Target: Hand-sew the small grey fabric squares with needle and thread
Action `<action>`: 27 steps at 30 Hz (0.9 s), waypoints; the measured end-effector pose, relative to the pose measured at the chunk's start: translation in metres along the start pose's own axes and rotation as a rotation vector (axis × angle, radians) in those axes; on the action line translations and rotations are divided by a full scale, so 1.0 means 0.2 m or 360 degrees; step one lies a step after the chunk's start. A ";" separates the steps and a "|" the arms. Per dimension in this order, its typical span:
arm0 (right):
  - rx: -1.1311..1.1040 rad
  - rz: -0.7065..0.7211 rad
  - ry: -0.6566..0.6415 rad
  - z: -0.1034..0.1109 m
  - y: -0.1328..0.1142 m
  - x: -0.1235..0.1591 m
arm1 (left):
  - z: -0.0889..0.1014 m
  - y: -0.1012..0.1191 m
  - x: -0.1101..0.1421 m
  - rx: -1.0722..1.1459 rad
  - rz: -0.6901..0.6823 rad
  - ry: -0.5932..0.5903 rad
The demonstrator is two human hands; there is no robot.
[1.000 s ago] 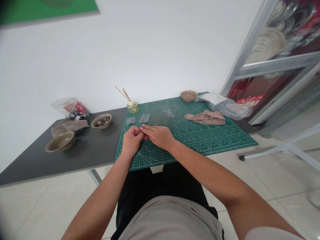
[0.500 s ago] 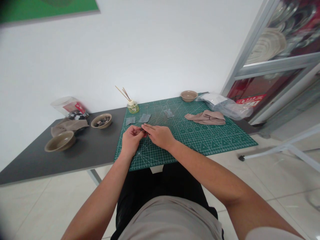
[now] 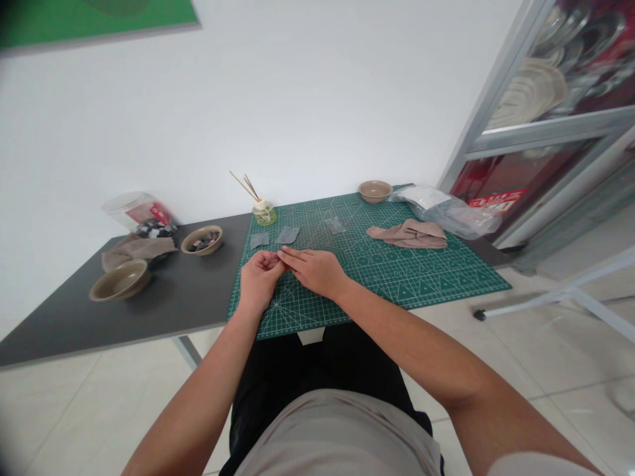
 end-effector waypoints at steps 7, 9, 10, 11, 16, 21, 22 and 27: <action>-0.0062 -0.0075 -0.0004 0.00 0.02 0.00 | -0.02 0.06 0.02 -0.0051 0.0017 -0.0012; -0.0075 -0.0044 -0.0011 0.00 0.01 0.00 | -0.02 0.07 0.03 -0.0161 0.0007 -0.0002; -0.0079 -0.0027 -0.0015 0.00 0.01 0.00 | -0.02 0.08 0.03 -0.0208 0.0000 -0.0002; -0.0080 -0.0013 -0.0017 -0.01 0.01 0.00 | -0.02 0.08 0.03 -0.0249 -0.0009 -0.0007; -0.0069 0.0010 -0.0017 -0.01 0.00 0.00 | -0.01 0.08 0.04 -0.0376 -0.0032 0.0010; -0.0102 -0.0107 0.0050 0.01 0.03 0.00 | -0.01 0.03 0.02 -0.0016 0.0045 -0.0001; -0.0105 -0.0113 0.0059 0.01 0.04 0.00 | -0.01 0.02 0.02 0.0045 0.0050 -0.0009; -0.0045 -0.0021 0.0009 0.01 0.01 0.00 | -0.02 0.06 0.03 -0.0189 -0.0033 -0.0041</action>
Point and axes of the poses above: each hand's wrist, its own x-axis away from the middle knuckle, its own z-axis out of the back of the hand, y = z × x, the point moved 10 cm from there along -x, towards the middle knuckle, and after that the axes turned 2 degrees about y, right-handed, at the moved point
